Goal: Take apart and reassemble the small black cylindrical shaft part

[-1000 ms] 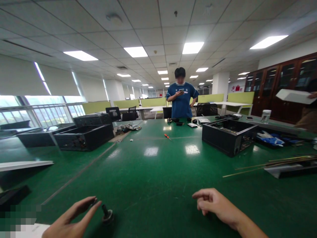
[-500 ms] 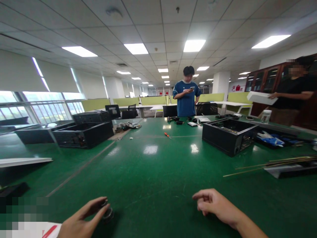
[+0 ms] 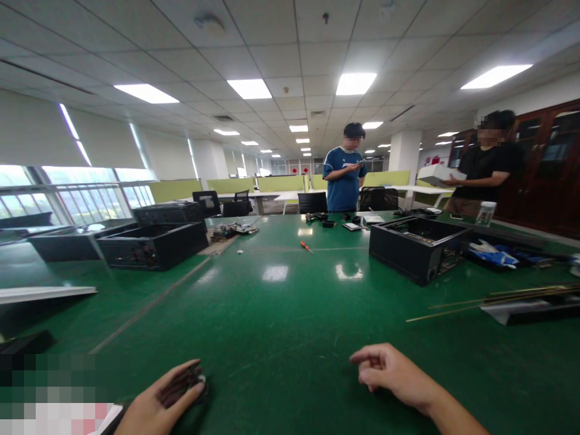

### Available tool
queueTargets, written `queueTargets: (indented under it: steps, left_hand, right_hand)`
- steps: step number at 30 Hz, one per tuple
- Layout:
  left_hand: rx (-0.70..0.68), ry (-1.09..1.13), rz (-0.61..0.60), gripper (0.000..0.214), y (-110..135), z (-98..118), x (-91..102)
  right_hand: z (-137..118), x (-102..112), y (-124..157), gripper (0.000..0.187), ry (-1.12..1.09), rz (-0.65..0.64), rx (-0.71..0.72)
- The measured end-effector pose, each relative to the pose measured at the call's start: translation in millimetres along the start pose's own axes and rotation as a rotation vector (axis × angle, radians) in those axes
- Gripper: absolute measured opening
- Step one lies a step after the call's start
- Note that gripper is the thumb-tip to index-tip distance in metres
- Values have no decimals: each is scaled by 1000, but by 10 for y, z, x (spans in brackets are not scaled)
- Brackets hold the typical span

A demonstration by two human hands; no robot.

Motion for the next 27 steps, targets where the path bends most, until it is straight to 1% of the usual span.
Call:
queueTargets:
  steps: [2, 4, 8, 11, 13, 15, 16, 17, 19, 21, 23, 25, 27]
  left_hand:
    - [4, 9, -23, 73, -13, -56, 2]
    - [-18, -48, -38, 77, -14, -58, 2]
    - [-50, -206, -67, 70, 14, 53, -46]
    - [-48, -214, -90, 62, 63, 191, -177]
    - [-78, -194, -102, 58, 124, 341, -348]
    - [-166, -220, -138, 51, 220, 553, -623]
    - [-231, -272, -172, 46, 284, 671, -804]
    - [-298, -364, -247, 42, 360, 776, -1031]
    - [-346, -390, -326, 33, 495, 917, -1440]
    - [-369, -408, -424, 34, 628, 975, -1849]
    - [-383, -431, -515, 48, 752, 962, -2200]
    - [-390, -452, -574, 63, 854, 915, -2451]
    - [-399, -467, -614, 71, 936, 868, -2606]
  right_hand:
    - [21, -1, -7, 41, 7, 0, 1]
    - [30, -5, -12, 40, 10, -2, 5]
    - [36, -5, -18, 40, 13, 2, 3]
    - [43, -5, -16, 42, 19, -3, -7]
    - [44, -8, -9, 43, 32, -9, -12]
    - [34, -24, 2, 44, 52, -14, -11]
    - [24, -39, 8, 44, 71, -12, -7]
    - [7, -58, 16, 45, 98, -6, 1]
    - [-41, -111, 36, 45, 188, 23, 23]
    - [-109, -191, 68, 44, 299, 53, 57]
    - [-183, -296, 107, 45, 384, 51, 101]
    - [-232, -379, 139, 50, 433, 37, 116]
    - [-262, -428, 155, 48, 483, 16, 117]
Point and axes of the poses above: each hand's wrist, its own y-axis away from the middle knuckle, its own x-axis out of the back of the hand, z = x × y, the point moved 7 cm from there along -y, towards the middle knuckle, and after that the axes turned 14 degrees about y, right-handed, at the moved point
